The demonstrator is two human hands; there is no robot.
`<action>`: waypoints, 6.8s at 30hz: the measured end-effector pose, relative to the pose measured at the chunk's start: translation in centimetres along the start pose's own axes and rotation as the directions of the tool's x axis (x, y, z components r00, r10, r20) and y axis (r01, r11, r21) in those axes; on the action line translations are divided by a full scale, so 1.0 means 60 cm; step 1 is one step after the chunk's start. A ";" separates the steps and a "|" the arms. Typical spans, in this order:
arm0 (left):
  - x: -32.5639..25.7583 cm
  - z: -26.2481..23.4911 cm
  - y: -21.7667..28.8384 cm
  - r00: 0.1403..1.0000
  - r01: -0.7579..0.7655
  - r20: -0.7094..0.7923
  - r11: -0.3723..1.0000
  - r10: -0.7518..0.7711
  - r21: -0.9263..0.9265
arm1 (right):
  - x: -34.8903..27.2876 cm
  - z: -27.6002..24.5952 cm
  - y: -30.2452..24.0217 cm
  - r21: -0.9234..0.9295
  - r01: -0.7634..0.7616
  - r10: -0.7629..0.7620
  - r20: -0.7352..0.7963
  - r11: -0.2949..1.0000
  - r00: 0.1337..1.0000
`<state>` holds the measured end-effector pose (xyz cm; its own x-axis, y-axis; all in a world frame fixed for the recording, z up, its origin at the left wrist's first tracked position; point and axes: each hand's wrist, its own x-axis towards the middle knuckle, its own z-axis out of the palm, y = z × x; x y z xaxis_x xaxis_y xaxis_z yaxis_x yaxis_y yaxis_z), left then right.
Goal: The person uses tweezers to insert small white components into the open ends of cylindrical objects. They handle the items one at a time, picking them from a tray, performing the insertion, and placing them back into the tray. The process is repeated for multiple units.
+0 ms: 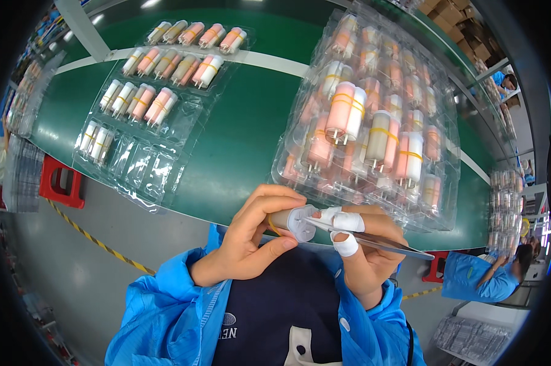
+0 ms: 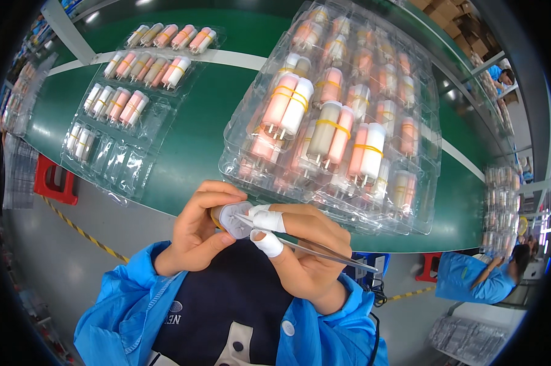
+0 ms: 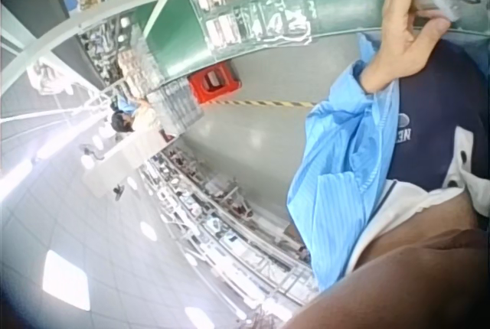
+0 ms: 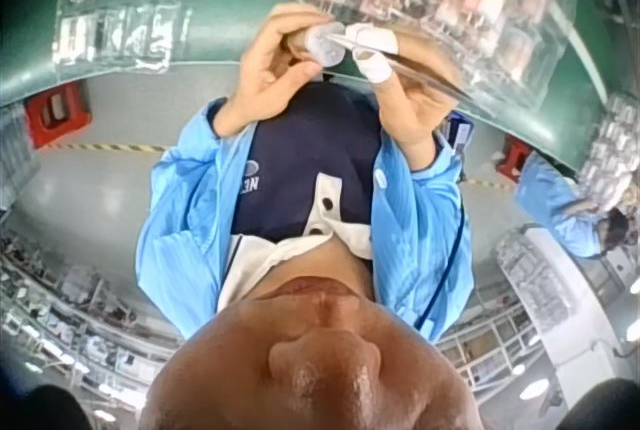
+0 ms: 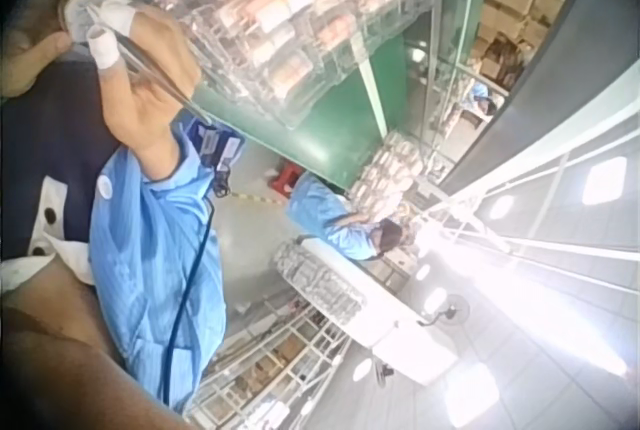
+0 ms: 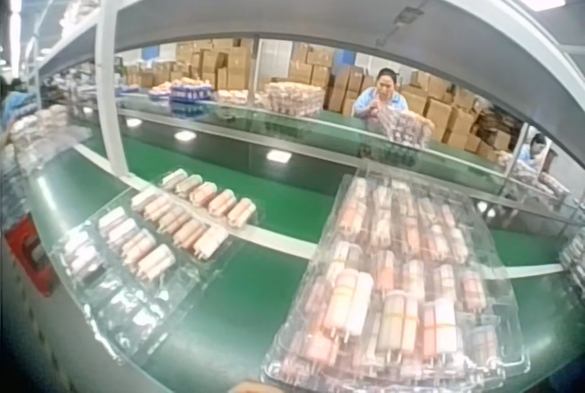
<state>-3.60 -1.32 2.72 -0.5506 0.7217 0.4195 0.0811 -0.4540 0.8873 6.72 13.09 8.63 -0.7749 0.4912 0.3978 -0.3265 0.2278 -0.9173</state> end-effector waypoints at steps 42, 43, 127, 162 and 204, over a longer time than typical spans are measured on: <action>-0.008 -0.002 -0.005 0.999 -0.027 -0.028 0.990 0.031 0.138 | 0.009 -0.007 0.020 -0.019 0.052 -0.051 0.086 0.998 0.995; -0.007 -0.002 -0.005 0.999 -0.033 -0.022 0.984 0.038 0.174 | 0.010 -0.008 0.020 -0.025 0.052 -0.049 0.097 0.998 0.994; -0.007 -0.002 0.007 0.995 0.021 -0.102 1.000 -0.019 0.019 | 0.012 -0.001 0.024 0.054 -0.020 0.017 0.056 0.998 0.998; 0.000 0.008 0.032 0.931 0.301 -0.099 0.892 -0.351 -0.336 | 0.001 -0.006 0.019 0.110 -0.054 0.049 0.046 0.992 0.998; -0.008 -0.003 -0.022 0.986 -0.148 -0.046 0.961 0.162 0.234 | 0.005 0.007 0.024 0.008 0.002 -0.002 0.076 1.000 0.997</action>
<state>-3.61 -1.18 1.28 -0.5675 0.6137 0.5490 0.3533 -0.4207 0.8356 5.80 13.23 7.39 -0.8129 0.4256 0.3975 -0.3320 0.2220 -0.9168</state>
